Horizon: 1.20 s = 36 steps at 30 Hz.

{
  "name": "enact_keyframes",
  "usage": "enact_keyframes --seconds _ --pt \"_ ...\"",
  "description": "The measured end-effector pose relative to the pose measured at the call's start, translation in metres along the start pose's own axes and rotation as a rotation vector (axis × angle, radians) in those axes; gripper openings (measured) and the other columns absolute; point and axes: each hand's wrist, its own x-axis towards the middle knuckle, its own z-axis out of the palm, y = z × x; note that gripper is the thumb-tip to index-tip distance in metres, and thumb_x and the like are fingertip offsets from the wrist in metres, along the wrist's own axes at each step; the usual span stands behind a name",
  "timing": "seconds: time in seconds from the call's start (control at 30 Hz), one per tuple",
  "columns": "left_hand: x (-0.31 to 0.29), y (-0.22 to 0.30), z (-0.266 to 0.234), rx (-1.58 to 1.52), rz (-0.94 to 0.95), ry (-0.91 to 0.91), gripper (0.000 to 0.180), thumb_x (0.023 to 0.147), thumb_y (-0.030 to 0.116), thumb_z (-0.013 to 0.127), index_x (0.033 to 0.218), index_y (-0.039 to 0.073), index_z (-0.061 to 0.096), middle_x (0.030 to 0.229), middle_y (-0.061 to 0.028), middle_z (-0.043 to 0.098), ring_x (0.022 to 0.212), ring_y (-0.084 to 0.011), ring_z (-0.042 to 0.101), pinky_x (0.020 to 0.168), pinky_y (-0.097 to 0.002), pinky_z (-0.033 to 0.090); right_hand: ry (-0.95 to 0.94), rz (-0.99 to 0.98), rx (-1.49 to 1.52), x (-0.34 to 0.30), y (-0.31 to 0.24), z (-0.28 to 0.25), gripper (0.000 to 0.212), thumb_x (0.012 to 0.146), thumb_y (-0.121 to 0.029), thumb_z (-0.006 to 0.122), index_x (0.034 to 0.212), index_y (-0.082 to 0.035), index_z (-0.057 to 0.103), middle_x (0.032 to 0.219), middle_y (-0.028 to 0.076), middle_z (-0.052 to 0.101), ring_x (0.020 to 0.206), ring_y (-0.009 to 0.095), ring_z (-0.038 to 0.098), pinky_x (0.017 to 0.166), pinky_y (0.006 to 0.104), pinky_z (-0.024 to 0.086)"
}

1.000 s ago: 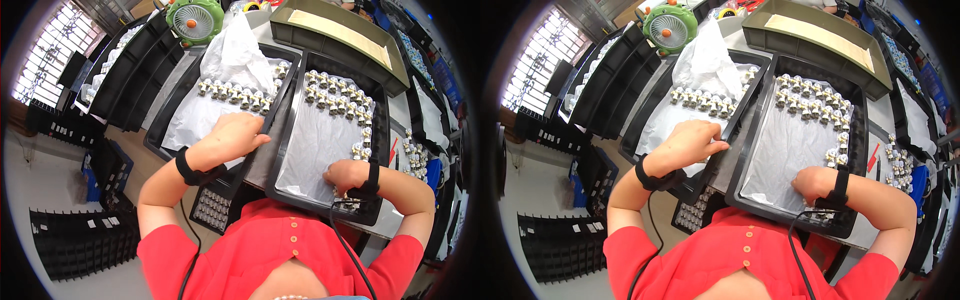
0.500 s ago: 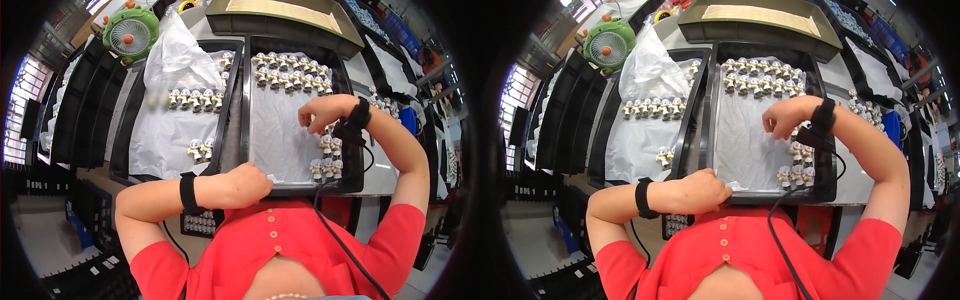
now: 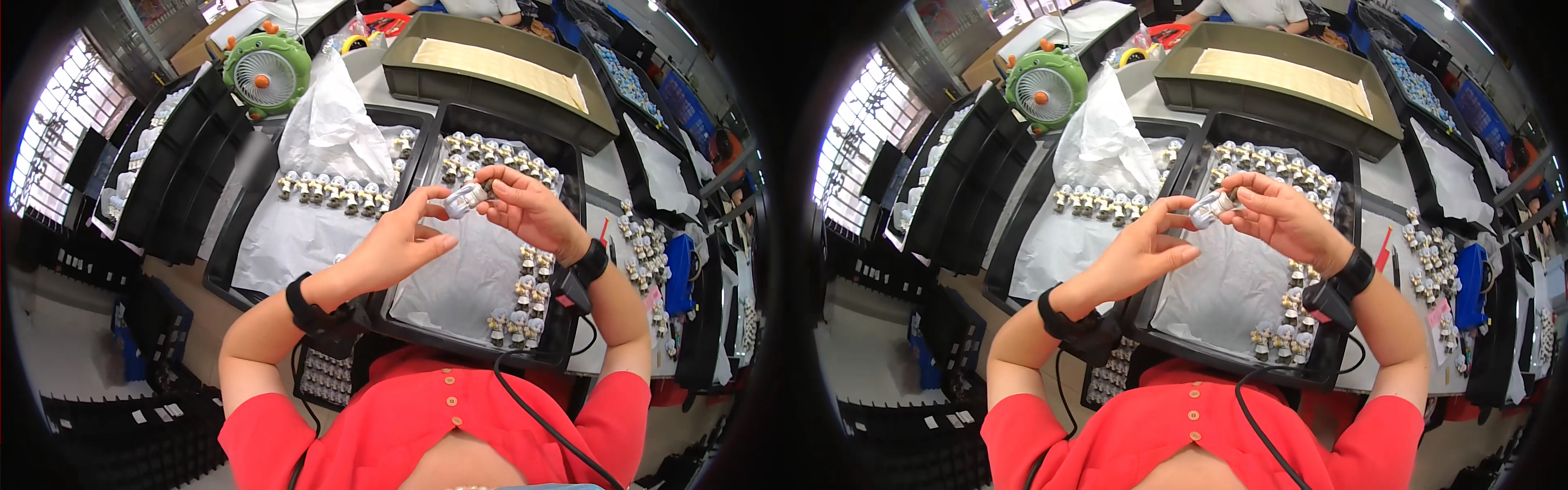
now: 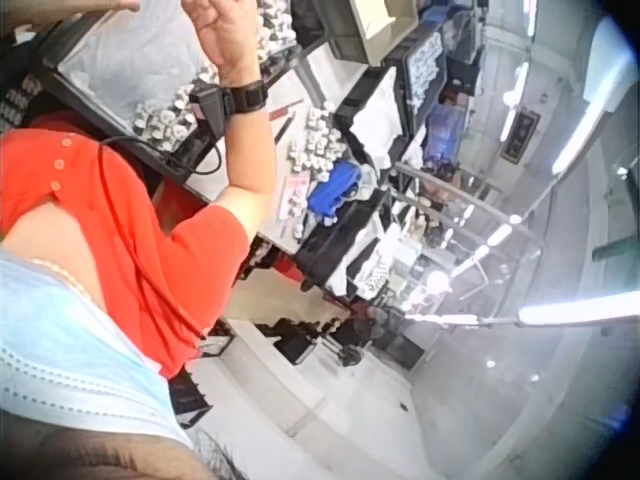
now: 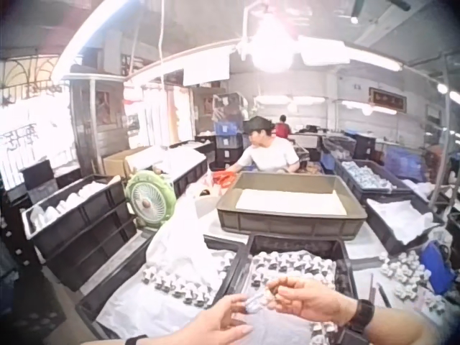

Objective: The person assembles small, white, bell-shaped figurines by hand, picking them from a tray and placing them into a second tray. They use a small tool to adjust a component on one of the figurines before placing it in the tray.

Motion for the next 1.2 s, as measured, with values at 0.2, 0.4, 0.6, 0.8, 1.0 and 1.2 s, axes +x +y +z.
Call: enact_keyframes --seconds 0.2,0.4,0.6,0.8,1.0,1.2 --pt "0.016 -0.006 -0.003 -0.414 -0.111 0.091 0.044 0.091 0.016 0.059 0.13 0.005 0.042 0.101 -0.0078 0.063 0.09 -0.0143 0.063 0.078 -0.0263 0.049 0.098 -0.202 -0.1 0.009 0.021 0.002 0.027 0.093 -0.018 0.058 0.115 -0.004 0.053 0.108 0.003 0.058 0.096 0.013 0.059 0.086 0.0265 0.048" --pt "0.023 -0.028 -0.009 -0.446 -0.08 0.156 0.043 0.091 0.014 0.058 0.131 0.006 0.044 0.1 -0.005 0.061 0.092 -0.0119 0.06 0.078 -0.025 0.048 0.106 -0.264 -0.239 0.012 0.031 0.003 0.025 0.088 -0.008 0.062 0.111 -0.002 0.055 0.114 0.007 0.059 0.102 0.014 0.058 0.092 0.0289 0.047" --pt "0.023 -0.028 -0.008 -0.465 -0.018 0.163 0.043 0.09 0.007 0.057 0.131 0.008 0.045 0.107 -0.0052 0.059 0.097 -0.0121 0.058 0.084 -0.026 0.046 0.106 -0.454 -0.432 0.012 0.041 0.002 0.029 0.082 0.002 0.065 0.109 -0.002 0.054 0.116 0.006 0.054 0.104 0.014 0.057 0.094 0.0285 0.047" --pt "0.024 -0.033 -0.009 -0.424 0.029 0.163 0.044 0.089 0.006 0.059 0.131 0.008 0.046 0.111 -0.0064 0.059 0.1 -0.0133 0.059 0.086 -0.0268 0.046 0.204 -0.402 -0.438 0.011 0.04 0.01 0.031 0.08 0.003 0.067 0.108 -0.002 0.053 0.113 0.006 0.054 0.103 0.014 0.057 0.092 0.0285 0.048" --pt "0.025 -0.036 -0.008 -0.427 0.07 0.151 0.048 0.089 0.006 0.059 0.134 0.008 0.044 0.112 -0.0067 0.059 0.101 -0.0137 0.058 0.089 -0.0276 0.046 0.278 -0.501 -0.663 0.01 0.047 0.007 0.033 0.078 0.004 0.068 0.107 -0.001 0.054 0.108 0.007 0.057 0.1 0.016 0.061 0.091 0.0304 0.05" --pt "0.024 -0.033 -0.007 -0.437 0.08 0.16 0.05 0.089 0.007 0.06 0.136 0.007 0.043 0.112 -0.0062 0.058 0.101 -0.0125 0.058 0.09 -0.0274 0.046 0.268 -0.637 -0.847 0.01 0.049 0.009 0.037 0.076 0.006 0.069 0.109 -0.002 0.055 0.107 0.008 0.059 0.097 0.017 0.062 0.087 0.0297 0.052"
